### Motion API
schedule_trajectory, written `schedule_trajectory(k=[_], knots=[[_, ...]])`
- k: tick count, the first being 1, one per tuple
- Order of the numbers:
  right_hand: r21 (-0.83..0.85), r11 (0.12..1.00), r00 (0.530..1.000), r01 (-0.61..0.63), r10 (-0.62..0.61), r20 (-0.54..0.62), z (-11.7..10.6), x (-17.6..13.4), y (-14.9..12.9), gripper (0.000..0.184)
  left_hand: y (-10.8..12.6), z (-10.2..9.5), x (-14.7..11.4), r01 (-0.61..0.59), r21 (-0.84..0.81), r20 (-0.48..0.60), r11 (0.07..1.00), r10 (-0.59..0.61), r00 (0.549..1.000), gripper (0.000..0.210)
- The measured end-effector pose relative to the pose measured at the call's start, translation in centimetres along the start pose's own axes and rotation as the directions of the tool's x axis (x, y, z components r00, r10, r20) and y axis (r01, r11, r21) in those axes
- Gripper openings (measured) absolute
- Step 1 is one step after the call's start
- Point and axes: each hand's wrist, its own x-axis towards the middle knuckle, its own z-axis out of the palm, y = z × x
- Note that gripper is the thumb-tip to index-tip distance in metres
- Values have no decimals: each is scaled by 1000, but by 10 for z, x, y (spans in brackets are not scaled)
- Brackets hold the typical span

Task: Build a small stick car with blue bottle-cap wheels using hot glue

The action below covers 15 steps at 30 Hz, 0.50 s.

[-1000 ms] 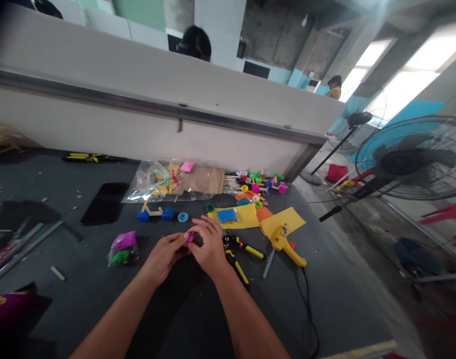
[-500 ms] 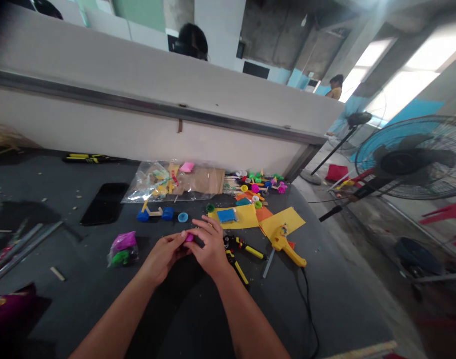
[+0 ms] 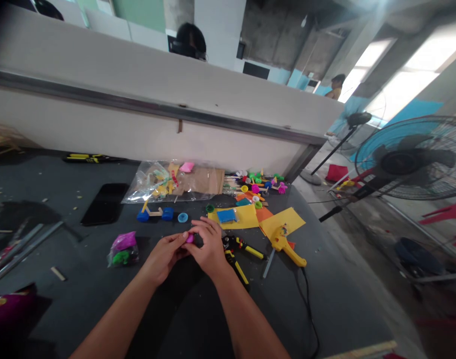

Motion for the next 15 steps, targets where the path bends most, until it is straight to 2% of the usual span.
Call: schedule_trajectory(k=[3,6,12,15], knots=[[-5,1000,999,22,-21,31,0,0,0,25,0,0,0,-7,4,-15,1000,7,1000,30],[-4,1000,1000,11,-11,12,0,1,-1,18,0,1,0,2,-21,-3,1000,-3,1000,30],[-12,1000,999,23,-23,38,-1,0,-2,24,-1,0,1,4,-6,-15,1000,-4,1000,29],[-14,1000,1000,17,-17,16,-1,0,-2,19,-1,0,1,-1,-11,1,1000,1,1000,29]])
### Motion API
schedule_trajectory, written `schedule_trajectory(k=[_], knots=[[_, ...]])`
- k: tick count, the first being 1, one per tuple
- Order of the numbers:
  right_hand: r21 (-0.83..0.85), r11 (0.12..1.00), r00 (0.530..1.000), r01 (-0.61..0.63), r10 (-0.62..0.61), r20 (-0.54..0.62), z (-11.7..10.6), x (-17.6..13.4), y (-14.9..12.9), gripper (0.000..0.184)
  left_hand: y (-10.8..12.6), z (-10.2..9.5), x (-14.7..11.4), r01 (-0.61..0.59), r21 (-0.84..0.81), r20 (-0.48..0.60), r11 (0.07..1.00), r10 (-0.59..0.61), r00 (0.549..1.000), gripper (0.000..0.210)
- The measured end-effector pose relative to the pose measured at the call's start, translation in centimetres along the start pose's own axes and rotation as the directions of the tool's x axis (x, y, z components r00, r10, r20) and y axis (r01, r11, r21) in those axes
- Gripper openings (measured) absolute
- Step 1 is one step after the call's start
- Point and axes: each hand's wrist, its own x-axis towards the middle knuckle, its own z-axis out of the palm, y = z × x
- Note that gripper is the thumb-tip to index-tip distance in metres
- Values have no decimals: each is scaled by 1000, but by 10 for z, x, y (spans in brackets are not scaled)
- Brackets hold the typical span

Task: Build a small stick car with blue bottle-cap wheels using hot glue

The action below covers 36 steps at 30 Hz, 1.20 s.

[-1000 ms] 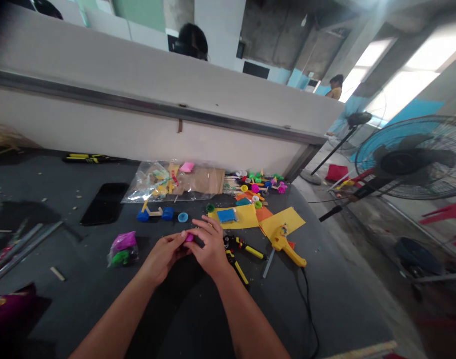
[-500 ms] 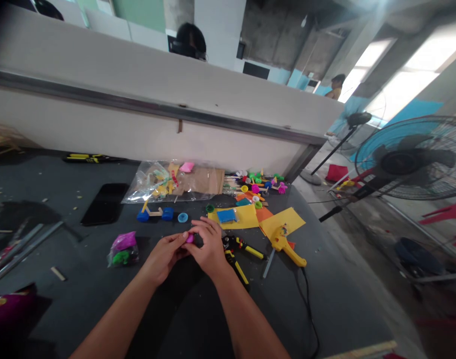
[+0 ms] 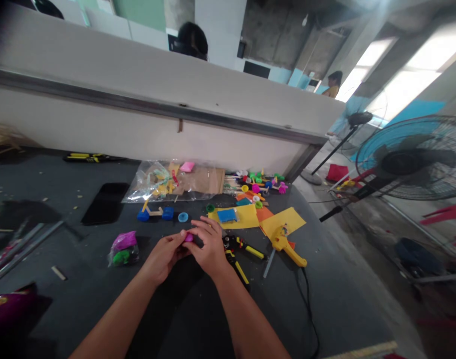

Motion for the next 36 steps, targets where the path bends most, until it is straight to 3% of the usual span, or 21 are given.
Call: schedule_trajectory(k=[3,6,11,15,20,25,30,36], knots=[[10,1000,999,-14,15,-35,1,0,0,21,0,0,0,-1,16,3,1000,1,1000,28],[7,1000,1000,16,-16,2,0,0,0,29,0,-1,0,-11,41,-20,999,12,1000,27],[-3,1000,1000,-10,10,-19,0,0,-1,17,0,-1,0,-10,26,5,1000,10,1000,28],[6,1000,1000,13,-13,3,-1,0,0,29,1,0,0,-2,38,-16,999,3,1000,27],[-2,1000,1000,-2,2,6,0,0,2,19,1,0,0,-3,35,-9,999,4,1000,31],[-1,1000,999,-5,5,32,-2,1,-1,27,0,-1,1,-3,54,-19,999,4,1000,29],[2,1000,1000,-20,20,11,-2,0,-2,17,0,0,-1,-3,82,-3,997,3,1000,30],[-2,1000,999,0,0,54,-4,0,-2,26,1,-1,-1,-8,102,-22,995,10,1000,29]])
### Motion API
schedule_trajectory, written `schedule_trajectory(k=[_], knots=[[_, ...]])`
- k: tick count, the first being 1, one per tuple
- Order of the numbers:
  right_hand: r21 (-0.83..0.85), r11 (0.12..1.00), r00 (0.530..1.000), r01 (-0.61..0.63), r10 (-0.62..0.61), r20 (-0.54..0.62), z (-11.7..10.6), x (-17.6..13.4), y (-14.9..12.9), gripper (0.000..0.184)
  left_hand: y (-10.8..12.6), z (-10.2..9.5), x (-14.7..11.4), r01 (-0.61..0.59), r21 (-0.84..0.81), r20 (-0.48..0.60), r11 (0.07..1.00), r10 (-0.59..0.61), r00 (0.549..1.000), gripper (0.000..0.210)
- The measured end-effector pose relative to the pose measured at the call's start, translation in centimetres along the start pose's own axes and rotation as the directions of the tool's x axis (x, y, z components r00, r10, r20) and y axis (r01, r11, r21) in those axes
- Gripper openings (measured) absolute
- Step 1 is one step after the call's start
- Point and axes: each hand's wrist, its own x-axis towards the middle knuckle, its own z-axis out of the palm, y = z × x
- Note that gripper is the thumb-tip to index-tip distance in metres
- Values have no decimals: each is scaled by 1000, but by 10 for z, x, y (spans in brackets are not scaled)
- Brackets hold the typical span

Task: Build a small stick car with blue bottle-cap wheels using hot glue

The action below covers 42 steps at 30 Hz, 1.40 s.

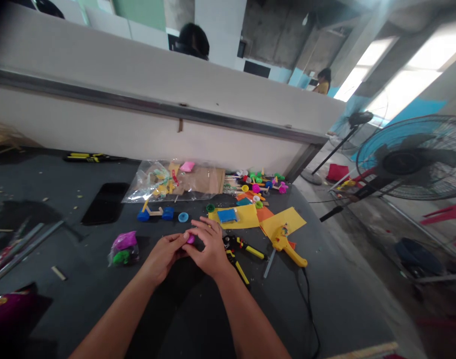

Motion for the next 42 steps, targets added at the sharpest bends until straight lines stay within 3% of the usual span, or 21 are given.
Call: schedule_trajectory(k=[3,6,10,16,20,26,33,38,42], knots=[[11,1000,999,-5,5,-34,1,0,1,16,-1,0,0,9,-12,34,1000,-9,999,30],[21,999,998,-24,25,-51,2,0,1,17,-1,1,0,24,-38,83,999,-21,996,26],[6,1000,1000,5,-5,-12,0,0,-1,28,0,1,0,27,-46,40,999,-25,999,26],[-3,1000,998,0,-1,-58,0,0,0,16,3,3,-2,12,-64,50,998,-9,999,30],[-2,1000,999,19,-19,-41,0,0,-1,27,1,2,-1,11,-50,32,999,-9,999,27],[5,1000,998,16,-16,-68,1,0,-1,17,2,1,-1,23,-86,70,996,-17,997,29],[-29,999,999,42,-42,-17,-1,0,0,24,2,1,-1,19,-81,45,996,-16,999,30],[-14,1000,997,21,-22,-74,0,0,1,21,1,1,0,37,-96,57,995,-32,998,30],[-27,999,999,38,-39,-18,-1,-1,-1,30,1,1,0,38,-93,28,995,-35,999,28]])
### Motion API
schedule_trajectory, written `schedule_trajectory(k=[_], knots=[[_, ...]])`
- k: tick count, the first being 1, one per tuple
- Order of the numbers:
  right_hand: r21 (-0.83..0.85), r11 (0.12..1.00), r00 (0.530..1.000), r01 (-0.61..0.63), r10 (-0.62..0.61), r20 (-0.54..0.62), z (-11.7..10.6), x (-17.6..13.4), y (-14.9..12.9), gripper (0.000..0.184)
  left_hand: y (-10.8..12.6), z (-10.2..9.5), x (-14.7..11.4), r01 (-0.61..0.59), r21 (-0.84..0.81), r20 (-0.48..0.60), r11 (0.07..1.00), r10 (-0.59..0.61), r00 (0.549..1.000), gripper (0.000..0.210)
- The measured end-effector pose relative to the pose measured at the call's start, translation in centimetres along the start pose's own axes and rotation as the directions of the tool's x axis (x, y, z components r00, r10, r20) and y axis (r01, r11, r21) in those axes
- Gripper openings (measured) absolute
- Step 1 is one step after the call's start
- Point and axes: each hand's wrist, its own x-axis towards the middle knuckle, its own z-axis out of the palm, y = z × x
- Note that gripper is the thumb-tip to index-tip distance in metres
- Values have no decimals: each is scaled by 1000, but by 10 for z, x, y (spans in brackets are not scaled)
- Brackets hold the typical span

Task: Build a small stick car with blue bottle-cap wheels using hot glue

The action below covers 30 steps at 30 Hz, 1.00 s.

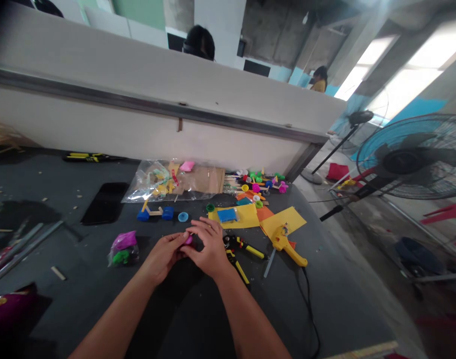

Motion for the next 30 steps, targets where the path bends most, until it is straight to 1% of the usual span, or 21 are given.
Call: schedule_trajectory(k=[2,4,6,8,11,13,16,19,22,24,27,30], knots=[[0,1000,1000,7,-7,5,-1,0,0,27,0,1,0,-8,-11,-3,1000,8,1000,30],[11,1000,1000,-11,11,-19,-1,0,0,22,1,2,-1,1,-24,-2,1000,-1,1000,34],[25,999,998,-46,47,-38,0,0,0,21,1,2,-2,14,-20,8,1000,-14,1000,36],[35,997,996,-66,68,-49,1,0,0,24,2,3,-3,8,-8,19,1000,-8,1000,33],[34,998,998,-43,44,-33,1,0,1,30,1,2,-2,-16,2,7,1000,16,1000,29],[29,999,999,-19,20,-25,1,0,1,28,0,2,-1,-20,10,3,1000,20,1000,29],[31,999,998,-22,23,-52,1,0,1,17,0,2,-1,-19,4,20,1000,19,1000,33],[36,998,997,-42,44,-63,1,0,0,22,0,2,-2,-21,3,28,1000,20,999,31],[23,1000,999,-20,21,-36,1,0,-1,28,1,2,-2,-18,17,12,1000,18,1000,29],[8,1000,1000,-2,2,-28,1,0,-1,23,1,2,-2,-23,17,8,1000,23,1000,30],[0,1000,999,-10,10,-48,2,0,0,14,0,2,-2,-23,9,24,1000,23,999,31],[-7,1000,999,-13,13,-44,2,0,-1,20,0,1,-2,-8,16,17,1000,7,1000,28]])
